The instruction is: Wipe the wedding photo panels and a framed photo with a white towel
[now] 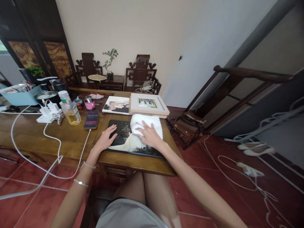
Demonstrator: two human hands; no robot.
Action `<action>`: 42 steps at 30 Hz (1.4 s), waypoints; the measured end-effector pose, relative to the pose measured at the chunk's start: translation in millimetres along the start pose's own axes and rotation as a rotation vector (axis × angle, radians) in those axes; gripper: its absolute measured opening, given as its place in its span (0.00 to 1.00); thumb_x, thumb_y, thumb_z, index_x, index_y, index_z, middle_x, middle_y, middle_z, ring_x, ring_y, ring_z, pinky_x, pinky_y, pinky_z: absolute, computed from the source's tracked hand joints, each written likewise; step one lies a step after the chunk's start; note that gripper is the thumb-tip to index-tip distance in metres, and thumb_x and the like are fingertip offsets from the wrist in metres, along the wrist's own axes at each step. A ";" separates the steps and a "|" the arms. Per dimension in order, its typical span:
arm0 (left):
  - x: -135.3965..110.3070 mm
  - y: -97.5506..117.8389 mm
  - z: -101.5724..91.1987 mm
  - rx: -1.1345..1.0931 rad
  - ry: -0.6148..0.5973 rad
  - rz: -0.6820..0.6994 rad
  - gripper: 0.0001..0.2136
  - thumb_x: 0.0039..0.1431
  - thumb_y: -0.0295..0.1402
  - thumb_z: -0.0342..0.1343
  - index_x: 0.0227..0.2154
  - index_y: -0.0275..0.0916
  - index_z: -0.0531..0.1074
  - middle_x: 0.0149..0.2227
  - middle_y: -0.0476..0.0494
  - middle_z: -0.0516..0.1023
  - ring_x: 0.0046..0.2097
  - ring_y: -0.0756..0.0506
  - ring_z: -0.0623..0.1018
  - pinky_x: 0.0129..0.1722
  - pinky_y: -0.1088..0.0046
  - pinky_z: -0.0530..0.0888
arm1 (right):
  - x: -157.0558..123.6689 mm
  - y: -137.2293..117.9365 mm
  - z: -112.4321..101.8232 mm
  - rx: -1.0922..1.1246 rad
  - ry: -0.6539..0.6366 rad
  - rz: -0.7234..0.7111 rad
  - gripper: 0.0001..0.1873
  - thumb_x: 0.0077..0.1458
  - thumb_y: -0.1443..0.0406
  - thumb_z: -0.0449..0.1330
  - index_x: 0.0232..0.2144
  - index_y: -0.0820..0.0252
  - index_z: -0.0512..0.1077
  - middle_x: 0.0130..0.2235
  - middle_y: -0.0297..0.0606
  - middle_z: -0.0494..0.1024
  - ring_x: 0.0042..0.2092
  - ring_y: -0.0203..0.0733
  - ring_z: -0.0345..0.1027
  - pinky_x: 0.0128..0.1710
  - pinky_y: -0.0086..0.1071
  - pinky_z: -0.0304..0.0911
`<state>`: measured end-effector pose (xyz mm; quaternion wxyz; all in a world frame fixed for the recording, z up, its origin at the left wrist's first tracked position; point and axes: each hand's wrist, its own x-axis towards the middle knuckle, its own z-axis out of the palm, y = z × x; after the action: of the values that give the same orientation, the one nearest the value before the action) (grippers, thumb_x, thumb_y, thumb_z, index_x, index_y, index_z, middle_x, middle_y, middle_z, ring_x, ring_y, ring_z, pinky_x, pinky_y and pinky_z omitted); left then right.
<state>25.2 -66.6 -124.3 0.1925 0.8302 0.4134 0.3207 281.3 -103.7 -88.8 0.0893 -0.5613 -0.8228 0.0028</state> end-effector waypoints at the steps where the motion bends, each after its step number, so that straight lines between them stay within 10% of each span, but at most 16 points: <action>1: -0.1 -0.3 0.2 0.000 0.000 0.000 0.21 0.61 0.41 0.46 0.54 0.37 0.66 0.60 0.39 0.64 0.62 0.43 0.62 0.62 0.59 0.58 | 10.3 -2.9 1.4 -0.011 0.000 0.015 0.20 0.60 0.63 0.47 0.53 0.57 0.66 0.64 0.42 0.54 0.65 0.60 0.37 0.55 0.68 0.40; 6: 0.6 -1.4 0.0 -0.012 -0.013 -0.017 0.21 0.62 0.41 0.44 0.55 0.38 0.65 0.60 0.39 0.63 0.63 0.43 0.61 0.62 0.57 0.57 | 20.9 -40.7 5.1 -0.022 0.007 -0.038 0.22 0.58 0.64 0.49 0.55 0.56 0.65 0.65 0.42 0.53 0.65 0.61 0.34 0.56 0.68 0.37; 12: 0.7 0.2 -2.0 -0.003 -0.045 -0.037 0.20 0.63 0.38 0.41 0.55 0.40 0.65 0.61 0.41 0.62 0.63 0.43 0.60 0.62 0.57 0.55 | -44.4 -75.0 -1.6 0.089 0.010 -0.263 0.19 0.52 0.68 0.53 0.47 0.55 0.71 0.64 0.37 0.54 0.66 0.57 0.34 0.59 0.64 0.33; 18: 5.4 -5.1 2.4 0.009 -0.023 -0.016 0.19 0.62 0.36 0.43 0.53 0.40 0.67 0.60 0.40 0.64 0.62 0.43 0.62 0.61 0.55 0.58 | -76.2 -32.1 -6.0 0.115 0.022 -0.179 0.17 0.52 0.70 0.51 0.42 0.55 0.73 0.64 0.34 0.56 0.66 0.50 0.36 0.62 0.57 0.33; 24: 11.9 -8.9 4.8 0.018 -0.019 0.009 0.19 0.61 0.36 0.44 0.52 0.39 0.68 0.59 0.40 0.65 0.62 0.43 0.63 0.61 0.56 0.58 | -36.2 23.9 0.5 0.016 0.037 0.073 0.20 0.59 0.65 0.47 0.52 0.61 0.68 0.61 0.48 0.61 0.65 0.54 0.41 0.59 0.59 0.41; 30: 11.1 -3.9 1.6 -0.004 0.011 -0.003 0.20 0.62 0.37 0.43 0.53 0.36 0.68 0.59 0.40 0.66 0.61 0.43 0.64 0.62 0.59 0.58 | 5.5 -18.1 4.1 0.022 0.048 0.065 0.20 0.60 0.62 0.48 0.52 0.56 0.67 0.62 0.43 0.59 0.65 0.60 0.39 0.56 0.65 0.40; 35: 9.3 3.0 -1.1 -0.016 0.005 -0.023 0.20 0.62 0.36 0.42 0.53 0.34 0.68 0.58 0.39 0.67 0.61 0.43 0.63 0.62 0.61 0.58 | -24.5 -74.1 0.4 0.100 0.038 -0.167 0.19 0.55 0.66 0.52 0.49 0.54 0.70 0.64 0.36 0.55 0.66 0.57 0.35 0.59 0.63 0.35; 42: 7.7 1.4 0.5 0.011 0.004 0.020 0.19 0.61 0.34 0.44 0.51 0.33 0.69 0.58 0.37 0.67 0.61 0.43 0.63 0.62 0.60 0.58 | -86.1 -32.6 -4.8 0.116 0.028 -0.115 0.18 0.53 0.71 0.50 0.43 0.56 0.72 0.63 0.35 0.57 0.66 0.51 0.37 0.61 0.58 0.35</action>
<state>29.8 -61.2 -121.0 0.1841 0.8346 0.4074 0.3219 282.4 -195.8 -93.1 0.1335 -0.5069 -0.8508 0.0374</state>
